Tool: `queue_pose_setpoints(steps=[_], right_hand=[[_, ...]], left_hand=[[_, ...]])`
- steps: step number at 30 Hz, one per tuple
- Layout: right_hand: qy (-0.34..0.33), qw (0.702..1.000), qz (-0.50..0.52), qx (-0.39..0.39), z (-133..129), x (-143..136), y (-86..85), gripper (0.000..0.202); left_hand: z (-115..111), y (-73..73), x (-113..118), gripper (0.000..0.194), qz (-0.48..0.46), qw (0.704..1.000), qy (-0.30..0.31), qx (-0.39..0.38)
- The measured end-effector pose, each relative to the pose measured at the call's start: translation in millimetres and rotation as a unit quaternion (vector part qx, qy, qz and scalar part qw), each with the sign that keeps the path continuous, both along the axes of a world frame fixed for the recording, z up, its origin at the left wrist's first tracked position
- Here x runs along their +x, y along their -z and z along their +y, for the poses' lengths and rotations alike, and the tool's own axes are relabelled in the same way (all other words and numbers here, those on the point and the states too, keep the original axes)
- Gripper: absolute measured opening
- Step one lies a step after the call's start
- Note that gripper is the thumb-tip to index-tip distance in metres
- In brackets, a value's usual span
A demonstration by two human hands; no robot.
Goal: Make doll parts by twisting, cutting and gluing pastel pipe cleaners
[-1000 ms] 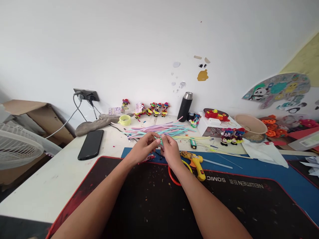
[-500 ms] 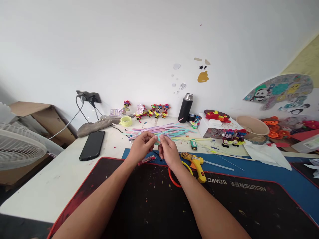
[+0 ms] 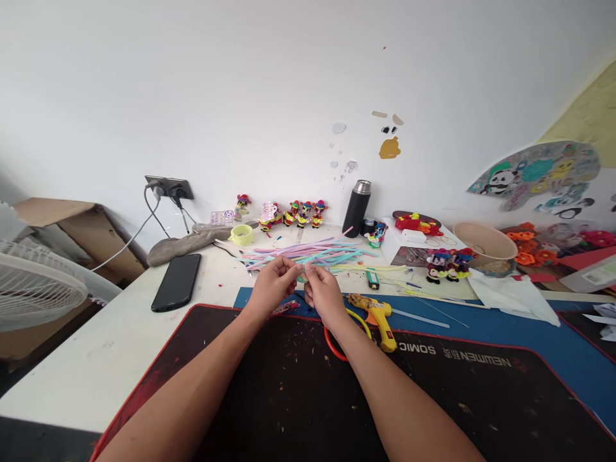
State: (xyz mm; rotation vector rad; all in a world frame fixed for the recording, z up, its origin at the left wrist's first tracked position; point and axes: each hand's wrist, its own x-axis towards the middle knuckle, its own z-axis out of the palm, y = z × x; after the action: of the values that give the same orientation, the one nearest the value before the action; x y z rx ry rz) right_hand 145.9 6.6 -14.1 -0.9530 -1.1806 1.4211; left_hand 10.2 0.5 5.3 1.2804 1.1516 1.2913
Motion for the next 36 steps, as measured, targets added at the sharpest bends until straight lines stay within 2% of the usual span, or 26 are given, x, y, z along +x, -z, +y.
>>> queue_pose_setpoints(steps=[4,10,15,18,22,26,31,36], right_hand=[[-0.034,0.999,-0.03,0.021,-4,0,-4.8,0.045],[-0.027,1.0,0.002,0.003,-3,0,-5.8,0.045],[-0.025,0.999,0.024,0.005,-4,0,-7.5,0.047],[-0.022,0.999,0.03,0.001,-4,-1,-8.0,0.048],[-0.017,0.999,0.033,-0.018,-3,1,-7.6,0.049],[-0.01,0.999,0.036,-0.022,-2,4,-10.1,0.05],[-0.022,0.999,0.027,-0.011,-2,6,-14.4,0.049],[-0.036,0.999,0.026,0.005,-1,8,-16.3,0.049]], left_hand=[[2,1.5,-1,0.042,0.004,0.999,-0.033,-0.002],[3,2.7,-3,0.044,-0.06,0.998,0.007,-0.016],[1,-0.5,-4,0.048,-0.135,0.988,0.042,-0.062],[1,0.5,-3,0.05,-0.148,0.985,0.051,-0.075],[3,1.6,-5,0.046,-0.117,0.99,0.07,-0.039],[2,-4.5,-13,0.049,-0.017,0.991,0.126,0.034],[0,-10.5,-18,0.045,0.09,0.988,0.088,0.084],[-1,-12.6,-19,0.043,0.104,0.987,0.09,0.087]])
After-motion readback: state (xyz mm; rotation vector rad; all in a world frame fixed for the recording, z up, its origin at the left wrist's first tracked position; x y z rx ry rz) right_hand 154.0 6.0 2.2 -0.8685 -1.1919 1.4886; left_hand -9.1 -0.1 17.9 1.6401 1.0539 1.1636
